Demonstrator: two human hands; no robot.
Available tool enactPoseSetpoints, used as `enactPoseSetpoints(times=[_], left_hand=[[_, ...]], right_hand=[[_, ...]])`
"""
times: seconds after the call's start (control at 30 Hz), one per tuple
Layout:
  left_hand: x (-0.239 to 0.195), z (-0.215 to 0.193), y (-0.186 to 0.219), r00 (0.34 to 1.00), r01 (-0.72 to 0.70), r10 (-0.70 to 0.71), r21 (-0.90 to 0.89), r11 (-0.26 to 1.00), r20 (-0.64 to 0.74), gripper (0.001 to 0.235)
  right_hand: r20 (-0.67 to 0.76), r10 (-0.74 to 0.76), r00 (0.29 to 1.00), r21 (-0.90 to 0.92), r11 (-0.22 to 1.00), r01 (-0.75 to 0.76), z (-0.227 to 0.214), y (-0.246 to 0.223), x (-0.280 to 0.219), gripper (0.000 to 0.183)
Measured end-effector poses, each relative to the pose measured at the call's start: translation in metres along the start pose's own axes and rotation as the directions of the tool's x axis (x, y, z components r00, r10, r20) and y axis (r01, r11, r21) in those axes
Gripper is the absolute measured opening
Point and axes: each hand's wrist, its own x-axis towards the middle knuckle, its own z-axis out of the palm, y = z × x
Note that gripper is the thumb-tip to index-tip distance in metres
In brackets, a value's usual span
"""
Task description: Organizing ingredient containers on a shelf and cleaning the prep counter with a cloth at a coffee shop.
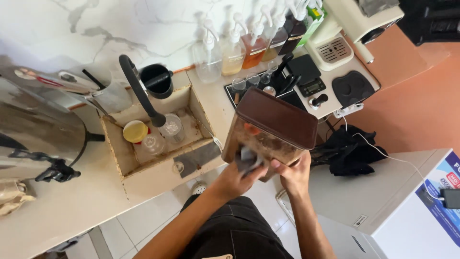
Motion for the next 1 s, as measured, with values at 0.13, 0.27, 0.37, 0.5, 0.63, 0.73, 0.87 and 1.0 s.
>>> enactPoseSetpoints(times=[0.13,0.27,0.37,0.5,0.63,0.73,0.87,1.0], left_hand=[[0.110,-0.020,0.040,0.956,-0.073,0.178,0.399,0.914,-0.232,0.033],[0.084,-0.012,0.062,0.976,-0.185,0.207,0.230,0.955,-0.072,0.035],[0.063,-0.030,0.041,0.957,-0.281,0.290,0.298,0.912,0.014,0.031],[0.089,-0.043,-0.010,0.946,0.147,-0.156,-0.052,0.988,-0.285,0.011],[0.101,-0.038,-0.034,0.821,0.253,-0.563,-0.946,0.204,0.098,0.030],[0.124,-0.045,0.018,0.697,0.002,-0.697,-0.972,-0.234,0.169,0.045],[0.154,-0.031,0.068,0.620,-0.116,-0.780,-0.974,-0.195,0.082,0.044],[0.141,-0.046,0.059,0.794,-0.116,-0.606,-0.967,-0.228,0.047,0.032]], right_hand=[[0.030,0.001,1.000,0.235,0.972,-0.008,-0.005,0.002,0.008,0.085],[-0.004,-0.064,0.998,0.298,0.953,0.062,-0.023,-0.003,0.010,0.088],[-0.135,-0.118,0.984,0.350,0.923,0.159,-0.030,-0.022,0.022,0.098],[-0.083,-0.226,0.971,0.246,0.939,0.240,-0.034,-0.034,0.019,0.105],[-0.058,-0.359,0.932,0.298,0.884,0.359,-0.009,-0.064,0.031,0.109],[-0.149,-0.442,0.884,0.232,0.854,0.466,0.054,-0.122,0.032,0.110],[-0.267,-0.572,0.775,-0.047,0.811,0.583,0.079,-0.119,0.071,0.104],[-0.302,-0.834,0.462,-0.344,0.547,0.763,0.114,-0.193,0.117,0.099]])
